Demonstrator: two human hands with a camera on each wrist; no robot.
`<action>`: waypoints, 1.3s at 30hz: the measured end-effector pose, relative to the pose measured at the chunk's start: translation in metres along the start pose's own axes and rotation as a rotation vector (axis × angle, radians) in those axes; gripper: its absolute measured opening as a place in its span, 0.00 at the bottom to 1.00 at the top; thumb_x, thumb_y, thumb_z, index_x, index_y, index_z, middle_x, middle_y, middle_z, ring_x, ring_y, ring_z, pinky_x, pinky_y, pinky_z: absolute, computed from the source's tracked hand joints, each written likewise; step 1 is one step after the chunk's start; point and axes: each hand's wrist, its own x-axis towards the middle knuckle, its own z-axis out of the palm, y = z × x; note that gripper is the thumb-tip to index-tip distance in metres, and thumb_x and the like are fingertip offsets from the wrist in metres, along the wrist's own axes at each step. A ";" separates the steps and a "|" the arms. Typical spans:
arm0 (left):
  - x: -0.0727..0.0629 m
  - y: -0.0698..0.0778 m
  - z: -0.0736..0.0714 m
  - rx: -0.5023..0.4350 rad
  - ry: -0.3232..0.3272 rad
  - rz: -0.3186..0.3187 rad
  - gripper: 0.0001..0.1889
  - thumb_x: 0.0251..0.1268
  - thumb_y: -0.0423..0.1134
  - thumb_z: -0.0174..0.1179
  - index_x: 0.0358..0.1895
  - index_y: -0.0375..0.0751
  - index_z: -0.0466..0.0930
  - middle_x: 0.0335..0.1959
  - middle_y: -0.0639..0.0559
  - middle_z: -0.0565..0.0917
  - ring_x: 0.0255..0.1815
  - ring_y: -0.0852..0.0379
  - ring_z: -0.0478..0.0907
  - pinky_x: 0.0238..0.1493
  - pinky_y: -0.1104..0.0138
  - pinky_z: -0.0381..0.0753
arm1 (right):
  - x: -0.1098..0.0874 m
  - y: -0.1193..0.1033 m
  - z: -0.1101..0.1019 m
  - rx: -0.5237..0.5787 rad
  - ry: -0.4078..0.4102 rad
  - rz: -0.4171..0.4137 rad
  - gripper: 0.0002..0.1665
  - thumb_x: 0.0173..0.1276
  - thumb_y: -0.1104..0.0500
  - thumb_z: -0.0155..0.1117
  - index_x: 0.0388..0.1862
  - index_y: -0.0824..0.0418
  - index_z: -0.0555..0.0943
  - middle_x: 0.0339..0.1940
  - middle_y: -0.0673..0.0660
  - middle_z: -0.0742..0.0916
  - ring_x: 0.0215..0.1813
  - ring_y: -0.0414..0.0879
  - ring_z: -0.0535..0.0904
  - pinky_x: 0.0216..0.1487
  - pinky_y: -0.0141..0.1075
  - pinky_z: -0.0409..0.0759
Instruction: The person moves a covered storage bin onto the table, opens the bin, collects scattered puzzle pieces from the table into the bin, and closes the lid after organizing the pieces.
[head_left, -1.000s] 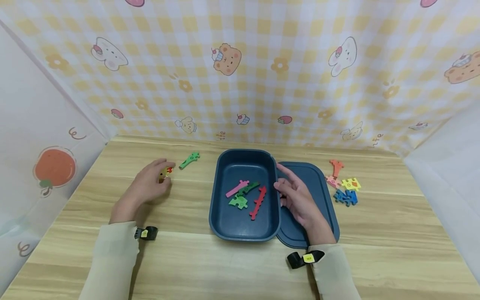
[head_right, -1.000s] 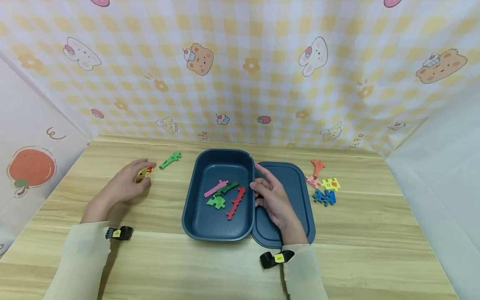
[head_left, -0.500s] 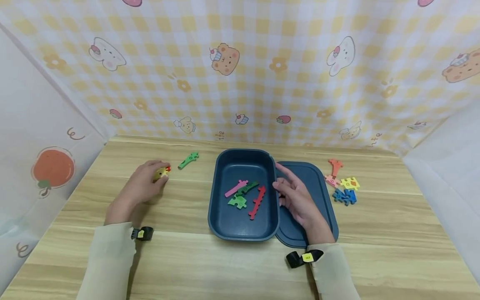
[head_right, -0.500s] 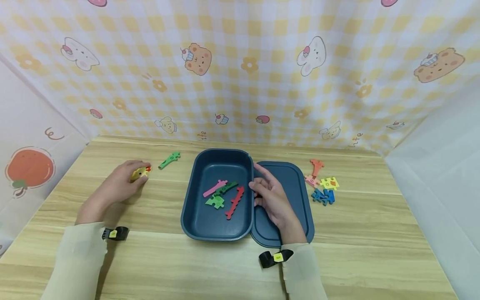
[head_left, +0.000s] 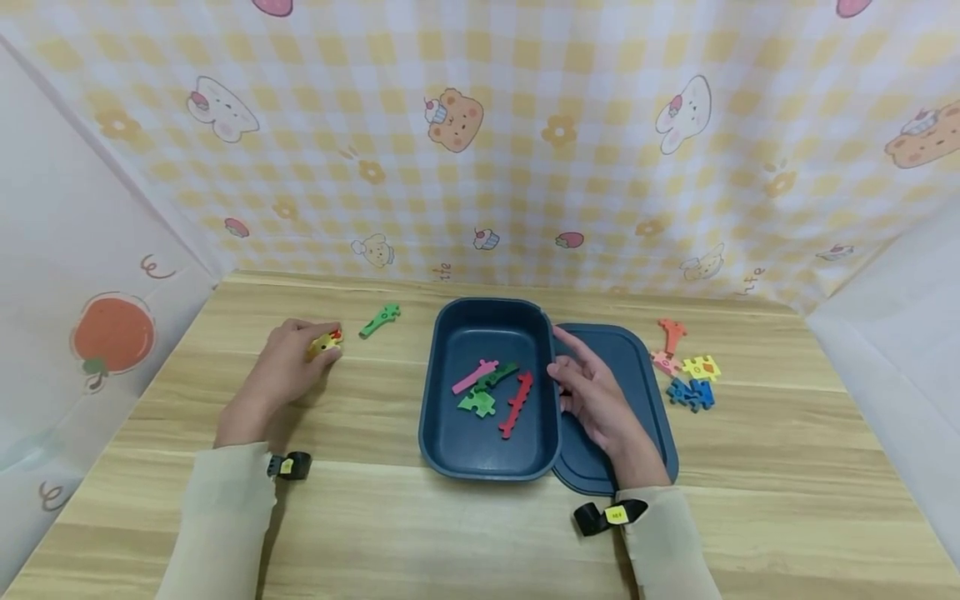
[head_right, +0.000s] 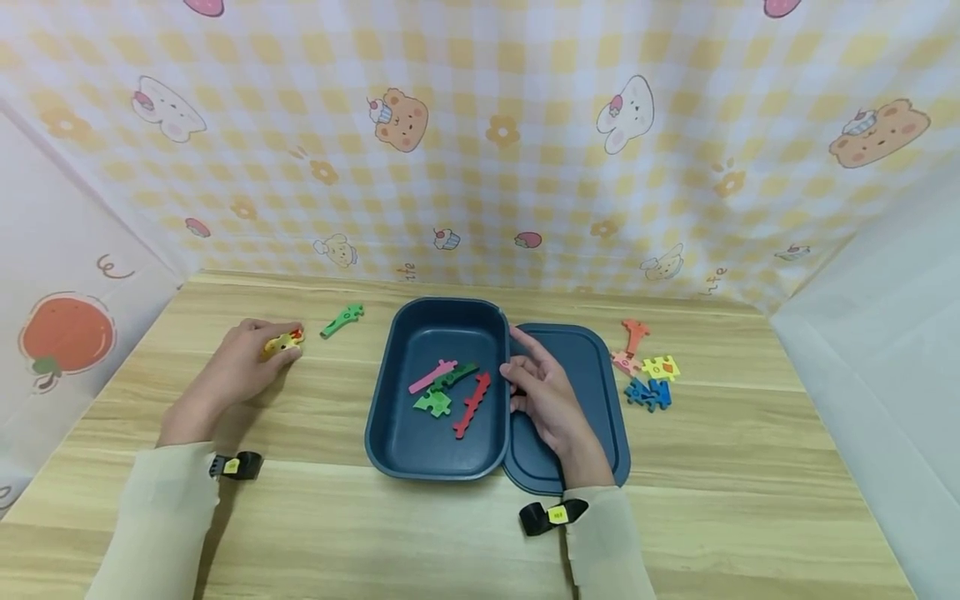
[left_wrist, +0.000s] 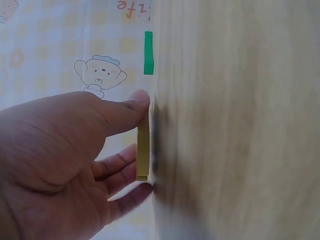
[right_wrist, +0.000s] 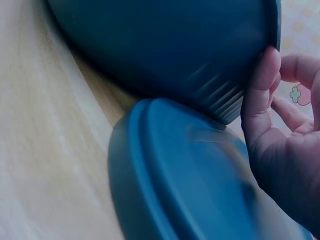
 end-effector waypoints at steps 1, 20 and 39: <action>0.000 0.000 0.000 -0.007 -0.003 -0.008 0.27 0.81 0.42 0.59 0.77 0.37 0.70 0.73 0.24 0.69 0.75 0.24 0.62 0.74 0.30 0.62 | 0.000 0.000 0.000 0.001 0.001 0.000 0.41 0.82 0.62 0.58 0.88 0.48 0.56 0.37 0.43 0.83 0.31 0.36 0.80 0.29 0.27 0.82; 0.001 0.004 -0.004 -0.020 0.032 0.021 0.28 0.83 0.44 0.58 0.77 0.34 0.69 0.78 0.28 0.67 0.78 0.25 0.63 0.77 0.32 0.62 | 0.001 0.001 -0.001 0.012 0.004 0.001 0.41 0.82 0.62 0.58 0.88 0.48 0.55 0.37 0.44 0.83 0.31 0.36 0.81 0.29 0.27 0.83; 0.000 0.019 -0.009 -0.047 0.148 0.166 0.19 0.79 0.37 0.61 0.67 0.35 0.81 0.68 0.33 0.82 0.71 0.30 0.75 0.72 0.35 0.70 | 0.001 -0.001 0.001 0.020 0.008 0.006 0.41 0.82 0.63 0.58 0.87 0.48 0.56 0.37 0.44 0.84 0.32 0.35 0.81 0.30 0.28 0.84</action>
